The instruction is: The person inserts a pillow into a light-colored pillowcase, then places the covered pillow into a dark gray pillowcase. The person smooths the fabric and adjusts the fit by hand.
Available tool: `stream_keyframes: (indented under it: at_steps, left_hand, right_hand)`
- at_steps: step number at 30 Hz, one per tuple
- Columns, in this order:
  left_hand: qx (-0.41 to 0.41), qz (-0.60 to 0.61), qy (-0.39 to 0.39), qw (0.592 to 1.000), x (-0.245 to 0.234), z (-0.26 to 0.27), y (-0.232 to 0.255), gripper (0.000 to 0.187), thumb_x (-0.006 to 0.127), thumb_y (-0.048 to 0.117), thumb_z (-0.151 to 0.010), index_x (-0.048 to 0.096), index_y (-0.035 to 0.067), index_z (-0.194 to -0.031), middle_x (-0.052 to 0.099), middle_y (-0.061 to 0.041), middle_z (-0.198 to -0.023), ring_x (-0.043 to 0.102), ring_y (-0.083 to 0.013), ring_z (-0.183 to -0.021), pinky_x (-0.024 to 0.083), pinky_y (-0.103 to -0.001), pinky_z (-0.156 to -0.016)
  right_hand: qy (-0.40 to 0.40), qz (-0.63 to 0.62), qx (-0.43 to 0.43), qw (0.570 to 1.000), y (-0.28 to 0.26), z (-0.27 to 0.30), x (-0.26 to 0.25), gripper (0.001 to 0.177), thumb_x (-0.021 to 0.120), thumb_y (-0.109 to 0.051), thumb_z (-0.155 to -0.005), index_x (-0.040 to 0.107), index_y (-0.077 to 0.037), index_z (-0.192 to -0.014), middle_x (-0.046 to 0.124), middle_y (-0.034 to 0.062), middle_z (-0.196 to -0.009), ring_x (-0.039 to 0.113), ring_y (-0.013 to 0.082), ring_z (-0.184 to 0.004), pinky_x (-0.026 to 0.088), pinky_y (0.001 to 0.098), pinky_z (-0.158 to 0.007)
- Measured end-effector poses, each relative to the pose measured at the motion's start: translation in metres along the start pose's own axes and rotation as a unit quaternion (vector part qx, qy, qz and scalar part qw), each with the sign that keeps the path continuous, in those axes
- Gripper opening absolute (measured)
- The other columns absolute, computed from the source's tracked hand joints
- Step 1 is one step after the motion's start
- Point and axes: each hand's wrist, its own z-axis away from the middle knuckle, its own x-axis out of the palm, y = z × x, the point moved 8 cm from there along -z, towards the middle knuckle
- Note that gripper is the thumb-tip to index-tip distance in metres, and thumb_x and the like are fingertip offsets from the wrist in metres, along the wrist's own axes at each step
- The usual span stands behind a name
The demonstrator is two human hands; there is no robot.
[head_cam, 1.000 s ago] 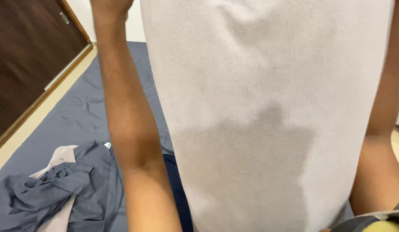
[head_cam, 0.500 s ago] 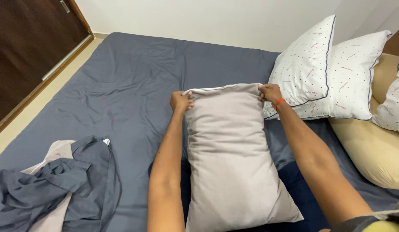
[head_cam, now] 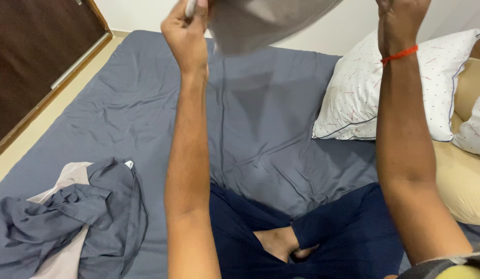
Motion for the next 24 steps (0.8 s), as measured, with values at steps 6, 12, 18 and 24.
stream_keyframes:
  at_steps: [6,12,18,24]
  left_hand:
    - [-0.172,-0.154,-0.012,0.973,-0.059,0.149,-0.059,0.017,0.074,0.008,-0.094,0.076,-0.006,-0.105,0.072,-0.004,-0.083,0.067,-0.0095,-0.072,0.056,-0.025,-0.066]
    - [-0.447,-0.497,-0.241,0.704,-0.142,0.373,-0.123,0.027,0.087,0.034,-0.077,0.082,0.011,-0.089,0.074,-0.008,-0.076,0.071,-0.0208,-0.07,0.053,-0.037,-0.065]
    - [-0.546,-0.47,-0.391,0.572,-0.14,0.419,-0.121,0.028,0.083,0.04,-0.076,0.084,0.019,-0.096,0.082,-0.007,-0.087,0.078,-0.0234,-0.088,0.057,-0.04,-0.079]
    - [-0.51,-0.533,-0.517,0.435,-0.108,0.398,-0.112,0.046,0.096,0.044,-0.067,0.08,0.018,-0.102,0.073,-0.005,-0.106,0.068,-0.0254,-0.107,0.052,-0.041,-0.091]
  right_hand:
    - [0.015,0.128,0.147,0.981,0.058,0.139,-0.055,0.026,0.066,0.013,-0.104,0.059,-0.005,-0.087,0.07,0.008,-0.094,0.068,0.013,-0.086,0.058,0.0271,-0.081]
    - [-0.197,0.206,0.664,0.692,0.195,0.404,-0.123,0.005,0.061,0.004,-0.083,0.066,0.003,-0.081,0.071,0.0136,-0.072,0.08,0.0305,-0.077,0.043,0.0284,-0.045]
    - [-0.328,0.264,0.706,0.569,0.193,0.454,-0.137,0.016,0.073,-0.008,-0.089,0.062,-0.001,-0.08,0.064,0.0119,-0.066,0.081,0.0265,-0.073,0.046,0.0281,-0.047]
    - [-0.43,0.378,0.731,0.371,0.16,0.438,-0.111,0.019,0.079,-0.034,-0.088,0.069,-0.024,-0.1,0.079,0.0037,-0.082,0.077,0.0207,-0.076,0.05,0.0347,-0.059]
